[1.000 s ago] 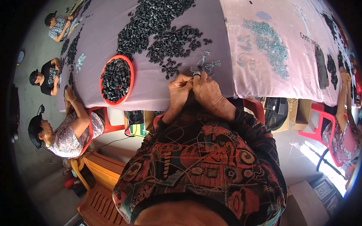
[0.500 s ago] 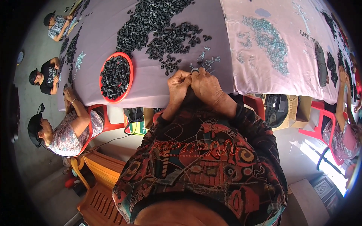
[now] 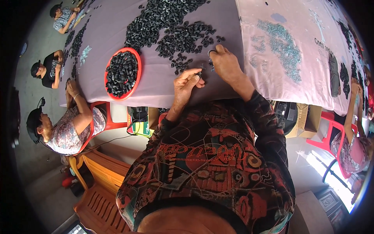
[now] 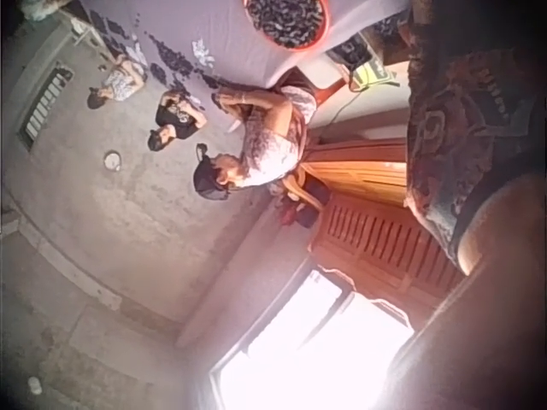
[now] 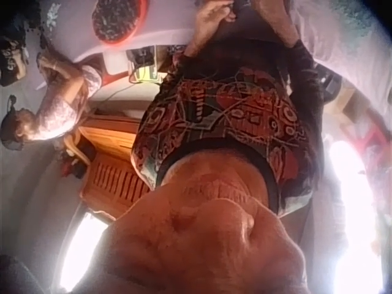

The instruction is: The person picks up a black plastic component and a small metal piece, fits the metal piece into the component, and places the assembled unit on the table, repeating the process.

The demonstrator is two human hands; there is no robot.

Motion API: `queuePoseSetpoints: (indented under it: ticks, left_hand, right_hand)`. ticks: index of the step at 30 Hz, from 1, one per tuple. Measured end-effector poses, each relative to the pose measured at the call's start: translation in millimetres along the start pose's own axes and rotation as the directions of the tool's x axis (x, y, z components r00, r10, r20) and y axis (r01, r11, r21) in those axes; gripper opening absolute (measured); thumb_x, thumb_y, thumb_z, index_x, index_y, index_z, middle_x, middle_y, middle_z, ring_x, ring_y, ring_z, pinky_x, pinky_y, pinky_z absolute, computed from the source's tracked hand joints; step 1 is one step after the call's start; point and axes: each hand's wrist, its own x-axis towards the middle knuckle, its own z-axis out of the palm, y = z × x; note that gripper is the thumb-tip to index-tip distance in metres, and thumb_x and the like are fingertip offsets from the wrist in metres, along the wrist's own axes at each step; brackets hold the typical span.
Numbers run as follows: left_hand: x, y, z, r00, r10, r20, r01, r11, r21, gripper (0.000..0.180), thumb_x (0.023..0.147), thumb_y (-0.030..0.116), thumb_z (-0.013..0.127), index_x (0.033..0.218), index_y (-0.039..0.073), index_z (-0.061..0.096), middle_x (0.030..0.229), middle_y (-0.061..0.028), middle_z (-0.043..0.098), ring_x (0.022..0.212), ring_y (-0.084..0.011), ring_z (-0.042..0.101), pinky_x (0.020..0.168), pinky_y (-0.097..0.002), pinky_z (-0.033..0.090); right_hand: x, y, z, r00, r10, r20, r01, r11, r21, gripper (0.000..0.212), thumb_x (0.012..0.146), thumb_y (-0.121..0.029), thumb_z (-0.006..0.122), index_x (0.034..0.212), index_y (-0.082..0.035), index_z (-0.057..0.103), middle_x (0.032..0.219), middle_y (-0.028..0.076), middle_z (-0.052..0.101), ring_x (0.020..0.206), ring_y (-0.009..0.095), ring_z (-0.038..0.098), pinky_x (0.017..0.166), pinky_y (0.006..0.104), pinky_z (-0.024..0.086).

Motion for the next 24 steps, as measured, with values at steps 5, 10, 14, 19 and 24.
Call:
queuePoseSetpoints:
  ticks: [5,10,14,19,24]
  left_hand:
    - [-4,-3,-1,0.998,-0.030,-0.047,0.027,0.996,-0.081,0.028,0.082,-0.004,0.055,0.110,0.000,0.054,0.074,-0.0047,0.058,0.066,-0.0096,0.058,0.062,-0.0222,0.050]
    - [-4,-7,-2,1.000,-0.012,0.007,0.013,0.999,-0.043,0.029,0.080,-0.006,0.057,0.109,0.001,0.051,0.071,-0.0026,0.057,0.066,-0.0086,0.057,0.062,-0.0217,0.049]
    - [-4,-10,-3,0.999,0.012,0.034,-0.012,1.000,-0.014,0.029,0.080,-0.005,0.059,0.108,0.002,0.050,0.071,-0.0014,0.056,0.065,-0.0065,0.053,0.061,-0.0202,0.045]
    - [-7,-10,-4,0.999,0.022,0.024,-0.024,0.997,0.074,0.029,0.080,-0.002,0.061,0.106,0.004,0.051,0.072,-0.0019,0.059,0.065,-0.0062,0.057,0.058,-0.0181,0.044]
    - [-6,-10,-4,0.999,0.031,0.019,-0.033,0.994,0.105,0.029,0.079,-0.002,0.062,0.105,0.003,0.051,0.071,-0.0014,0.059,0.065,-0.0062,0.058,0.057,-0.0175,0.043]
  right_hand:
    - [12,-1,17,0.995,-0.065,0.071,0.074,0.990,-0.122,0.006,0.070,-0.003,0.055,0.076,-0.003,0.054,0.085,0.013,0.053,0.077,0.030,0.059,0.065,0.0379,0.051]
    - [18,-5,20,0.989,-0.078,0.128,0.102,0.977,-0.186,0.008,0.069,-0.004,0.056,0.077,-0.003,0.055,0.085,0.013,0.053,0.079,0.028,0.059,0.065,0.0366,0.051]
    - [19,-5,22,0.997,-0.076,0.006,0.076,0.987,-0.142,0.007,0.074,-0.008,0.056,0.075,-0.002,0.053,0.081,0.013,0.055,0.070,0.029,0.061,0.060,0.0381,0.051]
    - [14,2,14,0.973,0.219,-0.069,-0.183,0.923,0.340,0.016,0.075,-0.012,0.062,0.077,0.001,0.052,0.074,0.014,0.059,0.062,0.028,0.060,0.056,0.0369,0.048]
    - [-3,15,4,0.889,0.456,0.035,-0.395,0.728,0.559,0.017,0.076,-0.011,0.063,0.079,0.002,0.052,0.068,0.013,0.059,0.057,0.020,0.057,0.054,0.0322,0.045]
